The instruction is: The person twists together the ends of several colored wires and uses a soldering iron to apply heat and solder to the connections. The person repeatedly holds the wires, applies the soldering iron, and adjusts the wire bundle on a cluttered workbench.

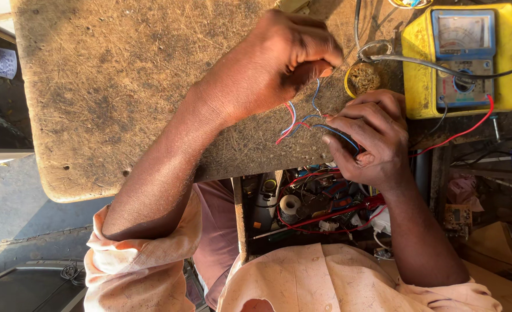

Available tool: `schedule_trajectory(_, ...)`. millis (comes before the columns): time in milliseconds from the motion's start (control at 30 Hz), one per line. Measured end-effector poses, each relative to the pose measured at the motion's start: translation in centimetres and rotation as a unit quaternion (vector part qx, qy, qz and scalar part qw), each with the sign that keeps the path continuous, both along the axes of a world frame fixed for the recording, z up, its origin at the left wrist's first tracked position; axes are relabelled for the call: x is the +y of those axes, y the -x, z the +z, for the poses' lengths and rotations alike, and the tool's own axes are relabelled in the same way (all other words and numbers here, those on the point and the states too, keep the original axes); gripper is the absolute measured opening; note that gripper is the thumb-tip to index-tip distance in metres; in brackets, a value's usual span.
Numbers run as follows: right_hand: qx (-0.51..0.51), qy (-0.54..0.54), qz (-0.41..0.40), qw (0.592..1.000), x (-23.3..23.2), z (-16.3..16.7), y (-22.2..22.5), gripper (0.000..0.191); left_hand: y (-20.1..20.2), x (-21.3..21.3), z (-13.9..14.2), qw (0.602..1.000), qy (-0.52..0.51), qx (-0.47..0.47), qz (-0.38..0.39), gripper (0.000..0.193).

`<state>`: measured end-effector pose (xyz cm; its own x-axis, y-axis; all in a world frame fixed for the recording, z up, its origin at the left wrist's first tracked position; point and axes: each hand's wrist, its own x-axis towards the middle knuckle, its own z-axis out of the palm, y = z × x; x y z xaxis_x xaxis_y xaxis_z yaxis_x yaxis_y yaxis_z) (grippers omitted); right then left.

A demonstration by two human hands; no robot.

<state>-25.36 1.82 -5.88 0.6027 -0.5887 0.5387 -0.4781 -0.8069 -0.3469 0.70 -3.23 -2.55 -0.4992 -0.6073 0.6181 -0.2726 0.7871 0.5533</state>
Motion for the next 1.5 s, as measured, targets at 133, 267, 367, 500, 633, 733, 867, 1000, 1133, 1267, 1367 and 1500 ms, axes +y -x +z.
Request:
schedule_trajectory(133, 0.008, 0.0, -0.006, 1.0, 0.1, 0.1, -0.1, 0.028, -0.3, 0.1, 0.3, 0.997, -0.039, -0.059, 0.016, 0.026)
schedule_trajectory(267, -0.001, 0.001, -0.009, 1.0, -0.1, 0.0, -0.2, 0.028, -1.0, 0.0, 1.0, 0.997, 0.034, -0.046, 0.05, 0.04)
schedule_trajectory(367, -0.01, 0.006, -0.003, 1.0, -0.4, 0.1, -0.3, 0.027, -2.0, 0.1, 1.7, 0.995, 0.034, -0.04, 0.089, 0.047)
schedule_trajectory(500, -0.011, 0.013, -0.008, 1.0, -0.4, 0.4, -0.2, 0.027, -2.6, -0.2, 2.3, 0.988, -0.011, -0.087, 0.13, 0.042)
schedule_trajectory(633, -0.014, 0.011, -0.013, 1.0, -0.3, 0.7, -0.1, 0.028, -2.4, -0.2, 2.2, 0.98, -0.077, -0.12, 0.14, 0.025)
schedule_trajectory(733, -0.017, 0.008, -0.016, 1.0, -0.2, 0.8, 0.0, 0.029, -2.5, 0.0, 2.3, 0.958, -0.161, -0.184, 0.151, 0.016)
schedule_trajectory(867, -0.021, 0.0, -0.017, 1.0, -0.1, 0.9, 0.1, 0.03, -2.6, 0.3, 2.9, 0.967, -0.137, -0.168, 0.132, 0.028)
schedule_trajectory(1000, -0.027, -0.003, -0.014, 1.0, 0.0, 1.0, 0.2, 0.032, -3.3, 0.5, 3.2, 0.963, -0.126, -0.199, 0.134, 0.053)
schedule_trajectory(1133, -0.026, 0.006, -0.015, 1.0, 0.1, 0.6, 0.4, 0.035, -4.6, 0.7, 2.4, 0.958, -0.15, -0.208, 0.126, 0.067)
schedule_trajectory(1267, -0.046, 0.006, -0.008, 0.999, 0.5, 0.2, 1.1, 0.043, -4.6, 0.7, 1.6, 0.97, -0.209, -0.105, 0.066, 0.065)
schedule_trajectory(1367, -0.048, 0.001, -0.002, 0.999, 0.8, 0.2, 1.9, 0.053, -4.4, 0.9, 2.1, 0.9, -0.281, -0.285, 0.17, 0.062)
schedule_trajectory(1500, -0.112, 0.028, 0.033, 0.993, 0.6, 0.2, 2.1, 0.053, -4.3, 0.9, 2.7, 0.903, -0.26, -0.295, 0.172, 0.033)
